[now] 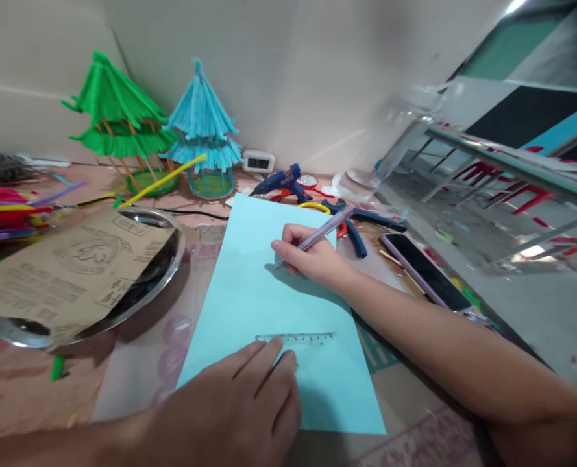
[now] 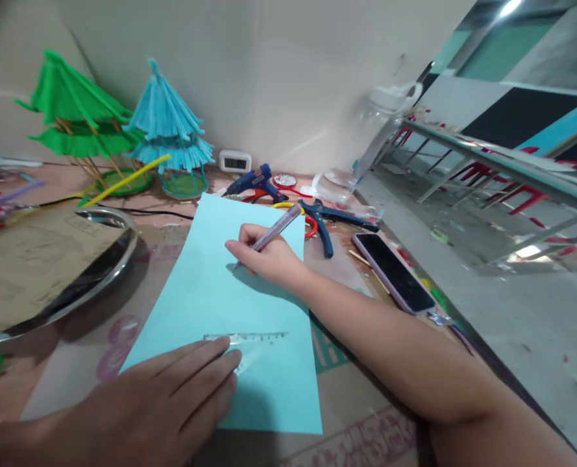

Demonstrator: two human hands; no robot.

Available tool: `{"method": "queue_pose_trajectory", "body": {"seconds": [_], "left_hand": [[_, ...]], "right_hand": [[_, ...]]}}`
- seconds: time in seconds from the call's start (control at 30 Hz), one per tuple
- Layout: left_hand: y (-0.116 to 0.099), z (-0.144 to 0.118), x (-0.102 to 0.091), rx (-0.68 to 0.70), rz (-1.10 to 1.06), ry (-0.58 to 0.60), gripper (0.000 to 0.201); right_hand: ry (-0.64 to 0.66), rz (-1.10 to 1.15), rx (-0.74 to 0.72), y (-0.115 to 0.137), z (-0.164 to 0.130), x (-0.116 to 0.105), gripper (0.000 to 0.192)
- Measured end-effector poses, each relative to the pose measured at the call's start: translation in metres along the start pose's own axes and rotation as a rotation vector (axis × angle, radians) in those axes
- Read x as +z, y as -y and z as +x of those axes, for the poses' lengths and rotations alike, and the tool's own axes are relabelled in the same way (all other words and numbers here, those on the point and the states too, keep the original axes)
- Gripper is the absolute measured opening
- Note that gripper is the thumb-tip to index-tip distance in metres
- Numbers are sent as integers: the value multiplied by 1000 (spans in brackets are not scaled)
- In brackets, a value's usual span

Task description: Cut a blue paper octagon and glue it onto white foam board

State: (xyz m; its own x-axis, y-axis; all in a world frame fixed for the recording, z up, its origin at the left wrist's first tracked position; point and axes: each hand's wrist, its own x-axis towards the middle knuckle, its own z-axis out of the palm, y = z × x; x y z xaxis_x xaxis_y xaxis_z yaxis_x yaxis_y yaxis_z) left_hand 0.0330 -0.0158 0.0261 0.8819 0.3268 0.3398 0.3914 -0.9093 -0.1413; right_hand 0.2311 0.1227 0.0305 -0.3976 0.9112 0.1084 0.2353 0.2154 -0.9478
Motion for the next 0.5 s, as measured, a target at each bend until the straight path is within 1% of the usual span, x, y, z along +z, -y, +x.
{"method": "queue_pose_trajectory", "body": {"seconds": [0.1,0.2,0.23,0.3,0.4,0.43,0.5], "left_hand": [[-2,5,-7,-29,-63,87,24],[-2,9,-12,-162,-61,179,33],[-1,8,-13,-217,-51,206,35],[3,3,-16,-313,-52,253,37],[14,-12,-17,-429,-73,233,41],[19,-18,-16,-464,-78,213,43],[27,-28,-15,-519,-91,200,53]], "right_hand": [[41,16,36,0,2,1,41],[52,30,37,2,7,1,43],[38,37,41,3,8,1,43],[-33,65,48,7,4,4,43],[-169,126,54,14,-19,14,42],[-194,144,57,15,-30,18,42],[-209,169,66,16,-51,26,42]]}}
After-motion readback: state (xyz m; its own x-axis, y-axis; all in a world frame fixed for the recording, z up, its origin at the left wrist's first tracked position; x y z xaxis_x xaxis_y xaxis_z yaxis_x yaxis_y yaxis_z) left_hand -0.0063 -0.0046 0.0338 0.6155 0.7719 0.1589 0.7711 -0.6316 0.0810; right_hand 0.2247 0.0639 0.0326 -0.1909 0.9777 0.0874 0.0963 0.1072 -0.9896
